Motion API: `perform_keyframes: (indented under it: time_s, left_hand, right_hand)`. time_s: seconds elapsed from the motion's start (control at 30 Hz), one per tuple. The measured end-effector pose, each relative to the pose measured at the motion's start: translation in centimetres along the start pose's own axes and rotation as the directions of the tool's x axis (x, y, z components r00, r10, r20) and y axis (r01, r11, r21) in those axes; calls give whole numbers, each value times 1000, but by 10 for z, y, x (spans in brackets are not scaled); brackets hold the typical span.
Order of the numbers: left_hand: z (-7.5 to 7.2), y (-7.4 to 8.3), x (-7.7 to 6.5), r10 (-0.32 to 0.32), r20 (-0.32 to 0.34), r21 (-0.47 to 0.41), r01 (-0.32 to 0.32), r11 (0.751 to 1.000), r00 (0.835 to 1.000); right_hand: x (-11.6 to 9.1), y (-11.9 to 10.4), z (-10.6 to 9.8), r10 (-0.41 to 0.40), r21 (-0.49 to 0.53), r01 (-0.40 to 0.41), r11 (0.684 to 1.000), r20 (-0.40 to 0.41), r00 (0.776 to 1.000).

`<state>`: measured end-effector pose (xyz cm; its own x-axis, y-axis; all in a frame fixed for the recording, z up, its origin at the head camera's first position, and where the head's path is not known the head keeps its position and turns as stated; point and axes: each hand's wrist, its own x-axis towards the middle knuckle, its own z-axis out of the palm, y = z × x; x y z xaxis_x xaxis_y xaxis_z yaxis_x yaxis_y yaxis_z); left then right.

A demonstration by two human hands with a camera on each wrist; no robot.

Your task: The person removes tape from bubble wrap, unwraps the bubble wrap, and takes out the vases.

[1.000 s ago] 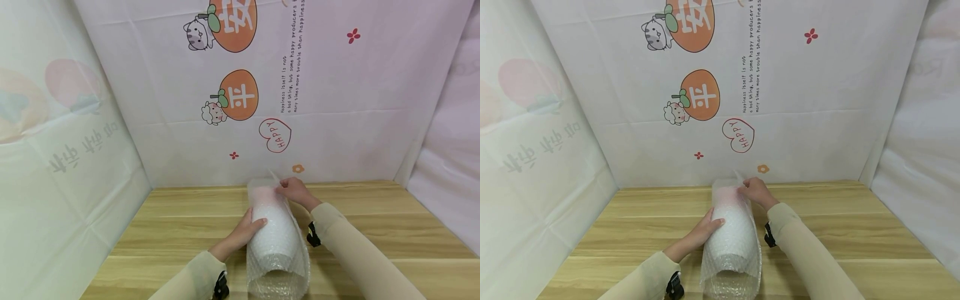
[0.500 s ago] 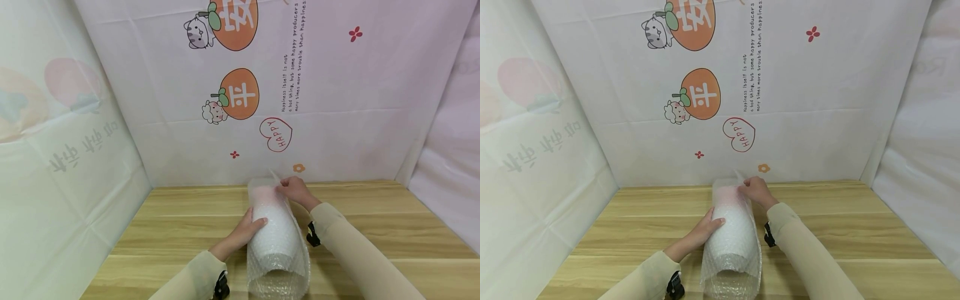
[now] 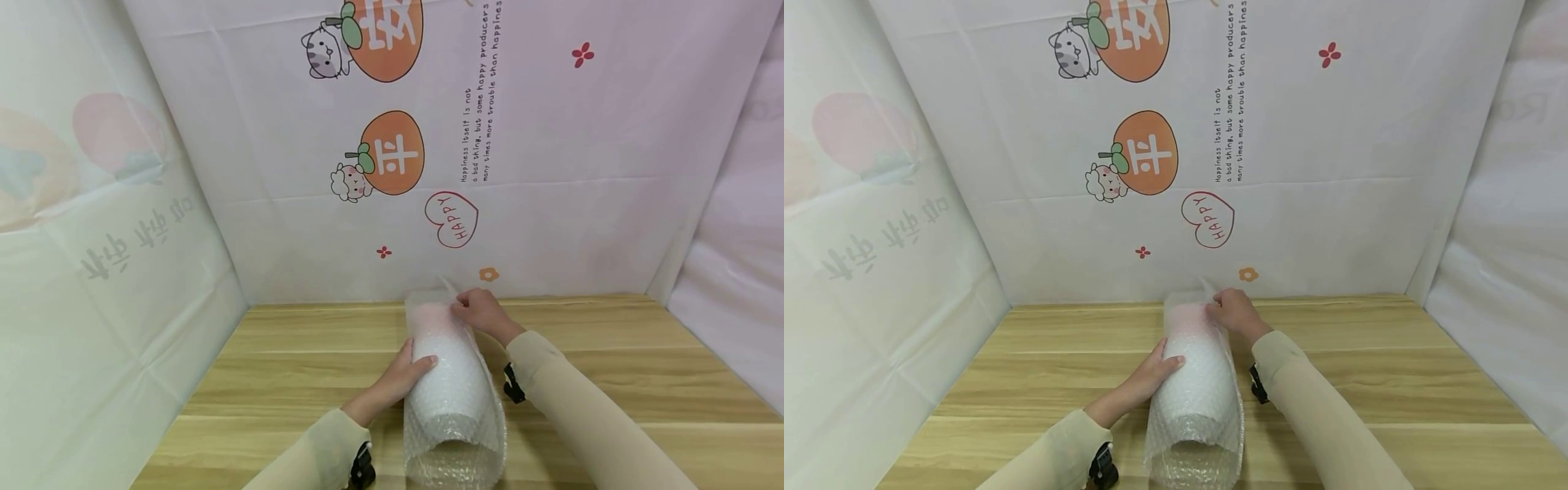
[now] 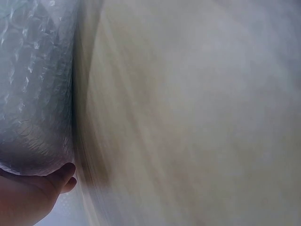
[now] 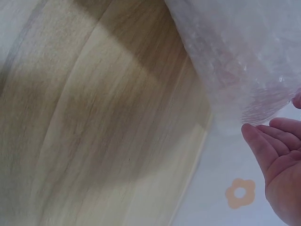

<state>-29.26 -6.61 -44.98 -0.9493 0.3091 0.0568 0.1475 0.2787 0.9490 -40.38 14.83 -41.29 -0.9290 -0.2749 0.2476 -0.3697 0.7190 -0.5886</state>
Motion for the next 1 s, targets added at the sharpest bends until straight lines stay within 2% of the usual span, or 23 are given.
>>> perform_keyframes:
  time_s: [0.23, 0.77, 1.0]
  left_hand:
    - [-1, -2, 1, 2, 9, 1, -2, 1000, 1000]
    - [0, -1, 4, 17, 16, -13, -17, 1000, 1000]
    - [0, -1, 4, 28, 8, -21, -28, 999, 1000]
  right_hand:
    - [-2, -3, -2, -11, -18, 12, 1000, 21, 1000]
    - [0, -5, -3, -72, -112, 71, 991, -2, 997]
    - [0, -4, 0, -66, -126, 65, 990, -1, 998]
